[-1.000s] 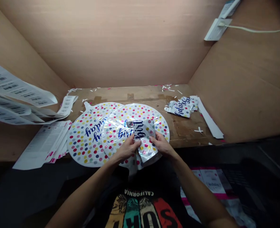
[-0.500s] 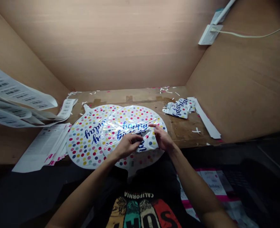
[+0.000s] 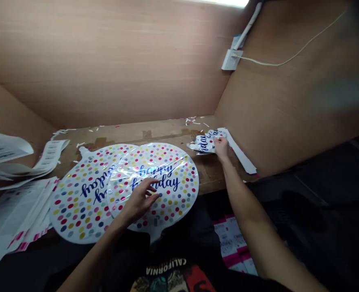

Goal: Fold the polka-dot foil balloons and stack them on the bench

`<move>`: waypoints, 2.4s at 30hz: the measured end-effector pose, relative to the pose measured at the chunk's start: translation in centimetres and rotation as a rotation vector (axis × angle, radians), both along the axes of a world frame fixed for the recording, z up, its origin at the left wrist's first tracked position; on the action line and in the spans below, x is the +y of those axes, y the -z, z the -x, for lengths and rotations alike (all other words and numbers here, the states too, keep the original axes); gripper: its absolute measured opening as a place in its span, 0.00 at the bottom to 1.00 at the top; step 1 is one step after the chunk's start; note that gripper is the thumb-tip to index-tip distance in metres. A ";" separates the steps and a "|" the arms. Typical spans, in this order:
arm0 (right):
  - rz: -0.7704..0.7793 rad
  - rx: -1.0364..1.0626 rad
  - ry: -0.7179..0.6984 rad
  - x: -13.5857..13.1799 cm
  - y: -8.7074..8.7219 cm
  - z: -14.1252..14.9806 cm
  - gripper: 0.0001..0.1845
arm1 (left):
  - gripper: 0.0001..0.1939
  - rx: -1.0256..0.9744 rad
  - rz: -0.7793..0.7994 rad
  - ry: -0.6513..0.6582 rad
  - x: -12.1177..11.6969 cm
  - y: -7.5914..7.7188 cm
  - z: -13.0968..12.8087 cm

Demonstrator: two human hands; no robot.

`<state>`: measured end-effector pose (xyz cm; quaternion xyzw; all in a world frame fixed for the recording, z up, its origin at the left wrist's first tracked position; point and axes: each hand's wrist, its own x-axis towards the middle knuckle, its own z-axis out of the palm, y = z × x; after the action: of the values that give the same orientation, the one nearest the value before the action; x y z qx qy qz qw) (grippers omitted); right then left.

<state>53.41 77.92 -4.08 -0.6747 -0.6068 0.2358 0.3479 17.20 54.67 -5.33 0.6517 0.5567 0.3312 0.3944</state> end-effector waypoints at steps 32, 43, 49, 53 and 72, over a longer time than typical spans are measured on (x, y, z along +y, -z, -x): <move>0.318 -0.427 -0.661 1.1 0.2 16.1 0.13 | 0.17 0.563 -0.501 -0.275 7.4 -3.1 4.4; 0.236 -0.466 -0.431 -1.9 4.0 9.1 0.23 | 0.41 0.900 -0.124 -0.077 9.6 5.1 7.8; 0.088 -0.743 -0.219 -6.1 5.7 6.5 0.24 | 0.42 0.910 -0.137 -0.097 9.2 5.1 8.2; 0.082 -0.858 -0.243 -8.5 5.6 2.2 0.22 | 0.39 0.895 -0.057 -0.112 9.5 4.3 7.7; -0.477 -0.334 -0.725 -5.7 -2.4 3.3 0.31 | 0.08 0.556 -0.522 0.222 9.0 -5.9 1.4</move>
<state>50.07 72.20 -1.71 -0.3491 -0.8884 0.0844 0.2860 15.76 63.64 0.60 0.8511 0.4655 0.2280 0.0832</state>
